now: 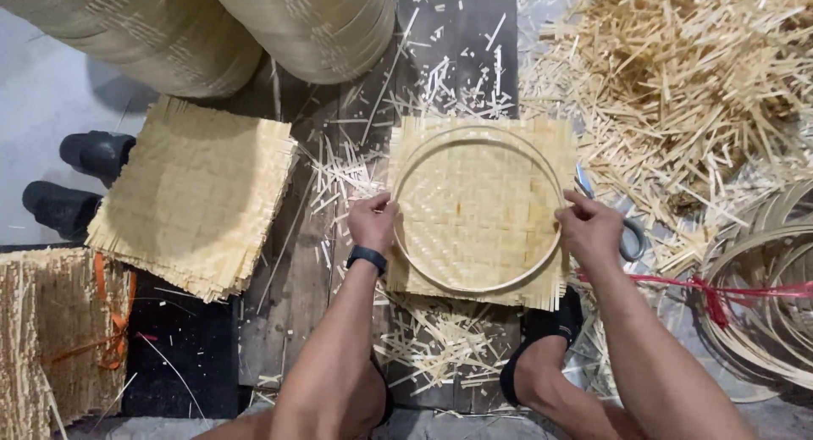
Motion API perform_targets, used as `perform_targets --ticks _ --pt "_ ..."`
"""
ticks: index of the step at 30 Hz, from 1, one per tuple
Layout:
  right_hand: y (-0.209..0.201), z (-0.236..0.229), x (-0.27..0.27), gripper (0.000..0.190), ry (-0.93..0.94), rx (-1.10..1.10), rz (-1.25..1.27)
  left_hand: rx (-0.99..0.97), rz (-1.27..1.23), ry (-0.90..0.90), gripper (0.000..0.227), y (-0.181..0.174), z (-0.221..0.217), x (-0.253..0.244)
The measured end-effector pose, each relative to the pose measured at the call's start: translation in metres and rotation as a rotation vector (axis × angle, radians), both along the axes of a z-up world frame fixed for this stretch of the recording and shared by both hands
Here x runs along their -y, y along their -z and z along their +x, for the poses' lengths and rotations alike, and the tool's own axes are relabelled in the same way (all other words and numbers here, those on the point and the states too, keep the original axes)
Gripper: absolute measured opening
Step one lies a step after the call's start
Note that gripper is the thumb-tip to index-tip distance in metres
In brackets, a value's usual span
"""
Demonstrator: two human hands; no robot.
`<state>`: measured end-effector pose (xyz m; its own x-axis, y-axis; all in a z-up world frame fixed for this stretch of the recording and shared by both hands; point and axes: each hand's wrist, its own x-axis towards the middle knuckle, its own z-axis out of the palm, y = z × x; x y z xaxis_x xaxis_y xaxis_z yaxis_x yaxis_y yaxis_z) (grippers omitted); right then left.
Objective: Assembling and trimming a circular bamboo steamer lid or base using a wooden mold and scissors.
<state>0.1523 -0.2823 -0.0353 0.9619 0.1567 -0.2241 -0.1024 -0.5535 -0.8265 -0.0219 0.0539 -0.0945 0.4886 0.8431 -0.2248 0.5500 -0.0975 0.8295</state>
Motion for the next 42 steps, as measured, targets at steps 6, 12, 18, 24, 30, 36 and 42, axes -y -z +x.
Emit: perform_targets --ticks 6,12,18,24,30,36,42 --pt "-0.002 -0.013 -0.005 0.040 -0.043 0.113 -0.233 -0.111 -0.055 0.092 0.033 -0.018 -0.001 -0.001" --pt "-0.005 -0.012 -0.006 0.033 -0.006 0.140 -0.239 -0.121 0.002 0.146 0.029 -0.008 -0.001 -0.007" --pt "0.001 -0.014 -0.003 0.028 0.009 0.139 -0.242 -0.071 0.084 0.177 0.030 0.021 0.005 -0.017" --pt "0.013 -0.014 0.001 0.027 -0.083 0.302 -0.250 -0.029 -0.276 0.107 0.027 0.023 0.012 -0.026" --pt "0.010 -0.010 0.000 0.029 -0.063 0.191 -0.281 -0.040 -0.573 0.077 0.030 0.037 0.010 -0.039" --pt "0.041 0.001 0.018 0.028 -0.078 0.077 -0.172 0.037 -0.666 0.037 0.030 0.070 0.008 -0.041" --pt "0.056 0.012 0.030 0.029 -0.162 0.208 -0.297 0.046 -0.620 0.050 0.027 0.071 0.008 -0.039"
